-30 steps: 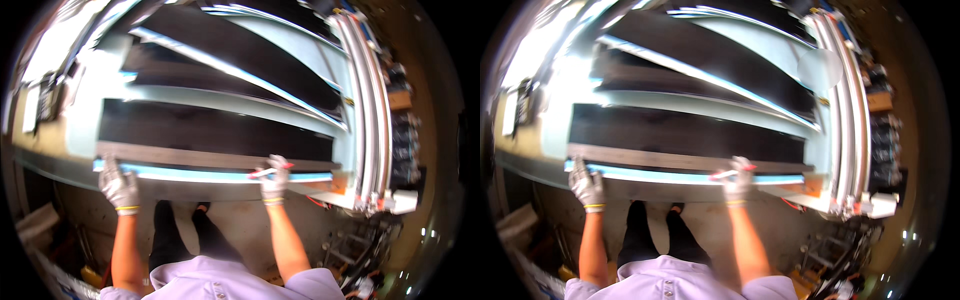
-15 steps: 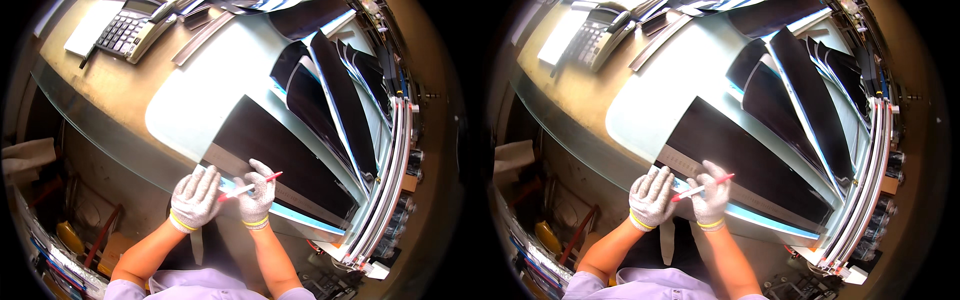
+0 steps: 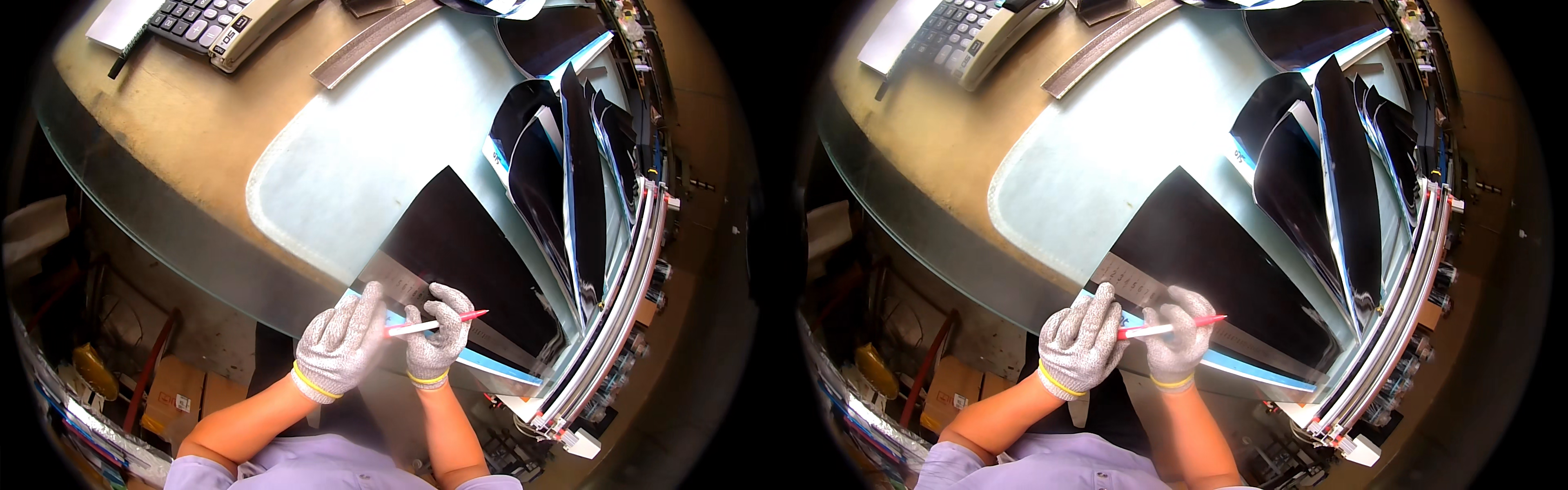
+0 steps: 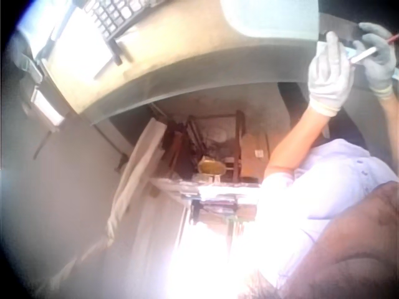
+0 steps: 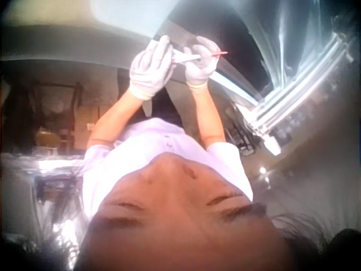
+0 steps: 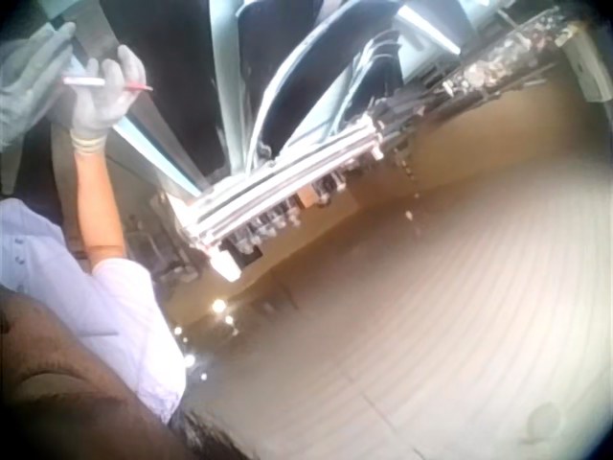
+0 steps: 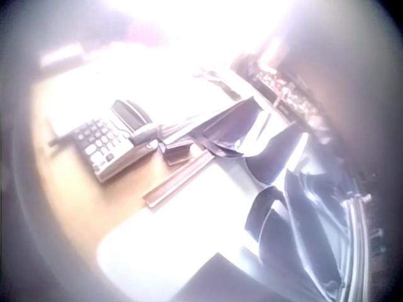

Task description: The person measures and marks dark film sheets on a glass table using a metal ruler and a red marker. They then use a utility knife to cut along the marked lines, separating the film into smaller pieces. The person handles the film sheets and tools with gloved hands throughout the process.

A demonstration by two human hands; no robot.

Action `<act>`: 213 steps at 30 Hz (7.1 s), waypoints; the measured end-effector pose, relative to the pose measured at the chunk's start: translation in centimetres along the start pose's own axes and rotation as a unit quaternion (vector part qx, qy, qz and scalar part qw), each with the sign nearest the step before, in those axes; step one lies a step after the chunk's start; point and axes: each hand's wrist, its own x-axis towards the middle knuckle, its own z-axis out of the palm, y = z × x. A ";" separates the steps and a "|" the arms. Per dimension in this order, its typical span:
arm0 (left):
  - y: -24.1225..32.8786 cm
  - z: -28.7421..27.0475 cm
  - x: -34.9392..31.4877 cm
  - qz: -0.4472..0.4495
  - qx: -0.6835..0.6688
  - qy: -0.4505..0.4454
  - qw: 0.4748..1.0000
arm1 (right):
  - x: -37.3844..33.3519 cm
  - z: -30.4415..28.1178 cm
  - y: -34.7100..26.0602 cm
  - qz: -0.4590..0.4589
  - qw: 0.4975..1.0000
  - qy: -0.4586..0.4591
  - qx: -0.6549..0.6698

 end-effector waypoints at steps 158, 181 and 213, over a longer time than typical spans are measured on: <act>21.3 10.4 -3.7 -0.016 0.065 0.071 0.995 | -17.4 -27.6 21.9 0.039 0.984 0.069 -0.158; 0.9 0.8 -0.5 -0.082 -0.024 0.061 0.994 | -4.9 -7.3 8.6 -0.004 0.977 0.031 -0.211; -12.2 1.5 5.6 -0.269 0.008 -0.127 0.955 | -3.2 -7.1 6.9 0.120 0.956 -0.151 -0.220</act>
